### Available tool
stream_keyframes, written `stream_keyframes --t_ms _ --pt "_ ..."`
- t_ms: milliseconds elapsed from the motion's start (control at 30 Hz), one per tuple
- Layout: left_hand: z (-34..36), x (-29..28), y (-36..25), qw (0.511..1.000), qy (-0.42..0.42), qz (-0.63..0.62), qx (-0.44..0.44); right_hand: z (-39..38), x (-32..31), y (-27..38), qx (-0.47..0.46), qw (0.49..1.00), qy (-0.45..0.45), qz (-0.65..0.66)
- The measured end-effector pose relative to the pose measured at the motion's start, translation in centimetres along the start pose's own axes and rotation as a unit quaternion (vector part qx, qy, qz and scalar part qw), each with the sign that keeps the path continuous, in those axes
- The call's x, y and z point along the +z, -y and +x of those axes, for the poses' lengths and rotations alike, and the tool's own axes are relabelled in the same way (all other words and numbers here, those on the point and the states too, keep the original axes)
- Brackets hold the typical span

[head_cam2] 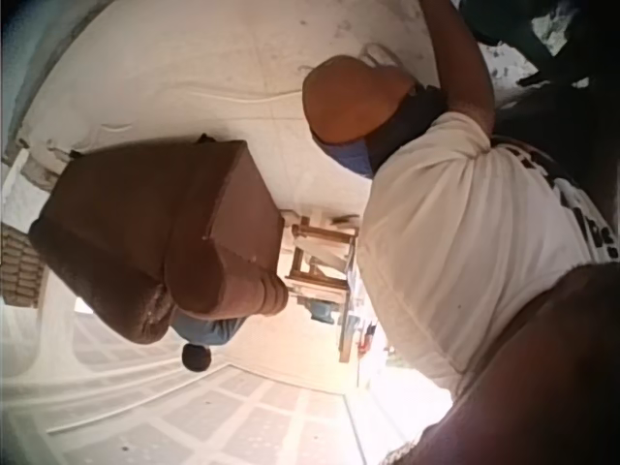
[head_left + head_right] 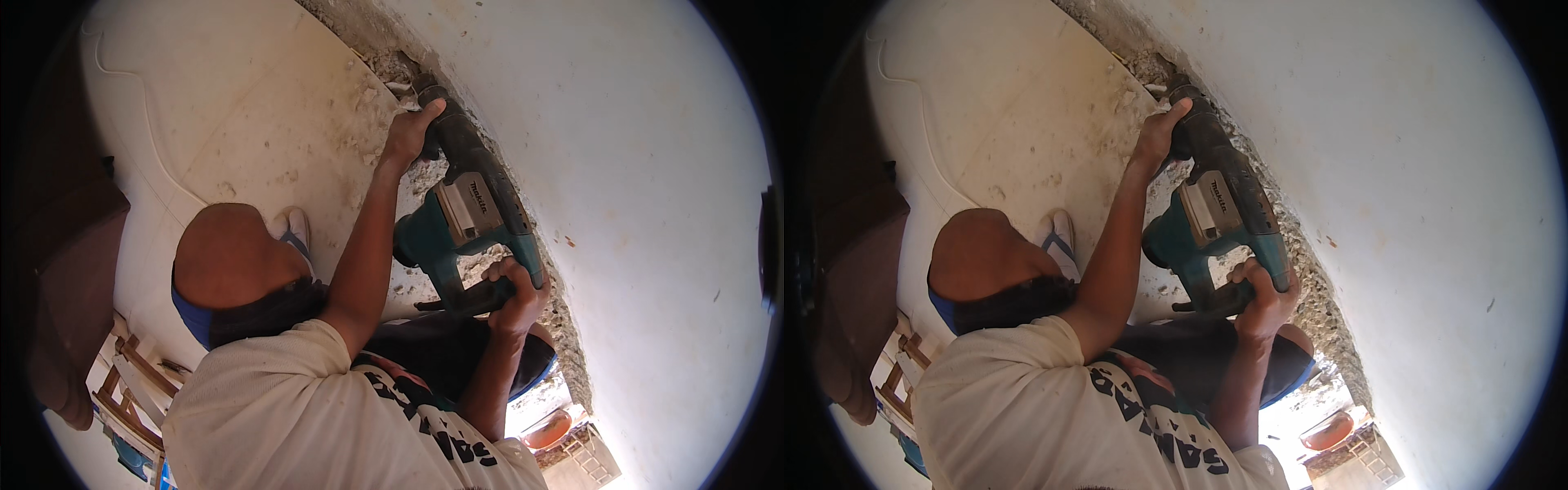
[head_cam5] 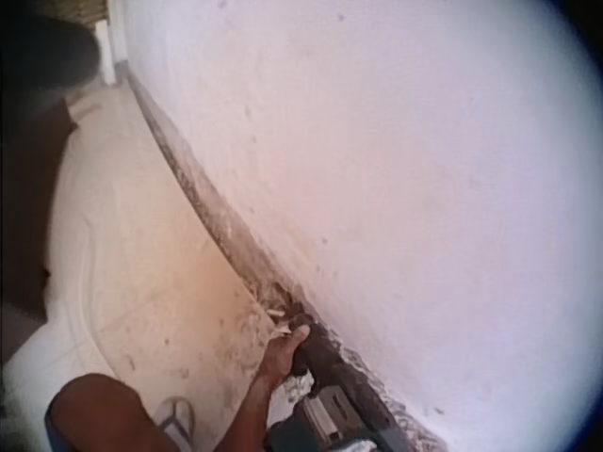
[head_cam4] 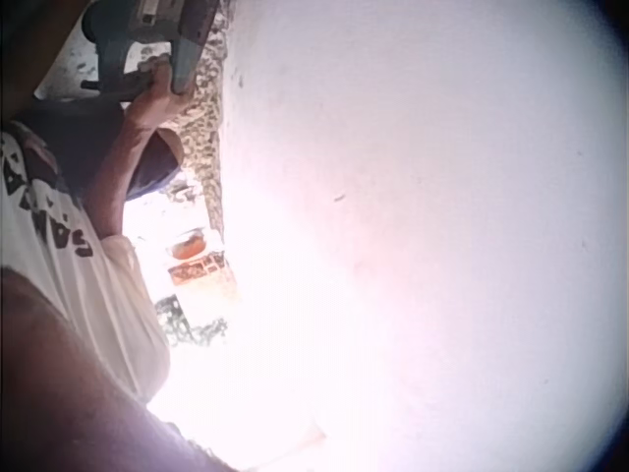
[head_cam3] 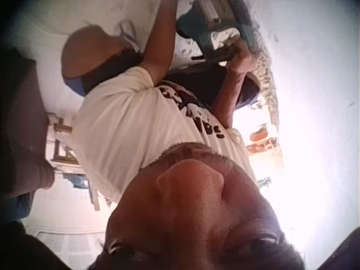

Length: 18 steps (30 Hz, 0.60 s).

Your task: The person uses a rotary hammer to drill into the base of a concrete wall while crouching on the floor.

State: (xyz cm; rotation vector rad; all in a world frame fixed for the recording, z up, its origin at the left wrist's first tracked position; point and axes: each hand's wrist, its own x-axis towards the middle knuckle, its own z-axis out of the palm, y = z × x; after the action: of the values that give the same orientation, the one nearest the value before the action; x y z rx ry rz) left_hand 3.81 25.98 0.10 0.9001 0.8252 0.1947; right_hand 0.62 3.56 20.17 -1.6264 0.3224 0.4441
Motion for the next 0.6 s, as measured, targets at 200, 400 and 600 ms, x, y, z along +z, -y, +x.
stream_keyframes --t_ms 200,400,600 --pt "0.5 -0.4 0.1 1.0 -0.003 0.017 0.0 0.2 -0.3 -0.4 0.006 1.0 0.016 -0.014" --pt "0.9 -0.9 0.8 1.0 0.0 0.001 -0.009 -0.5 -0.1 -0.5 0.001 1.0 0.002 -0.014" --pt "0.7 -0.5 0.7 1.0 -0.017 0.001 0.006 0.2 0.2 -1.4 -0.009 0.999 0.015 -0.026"
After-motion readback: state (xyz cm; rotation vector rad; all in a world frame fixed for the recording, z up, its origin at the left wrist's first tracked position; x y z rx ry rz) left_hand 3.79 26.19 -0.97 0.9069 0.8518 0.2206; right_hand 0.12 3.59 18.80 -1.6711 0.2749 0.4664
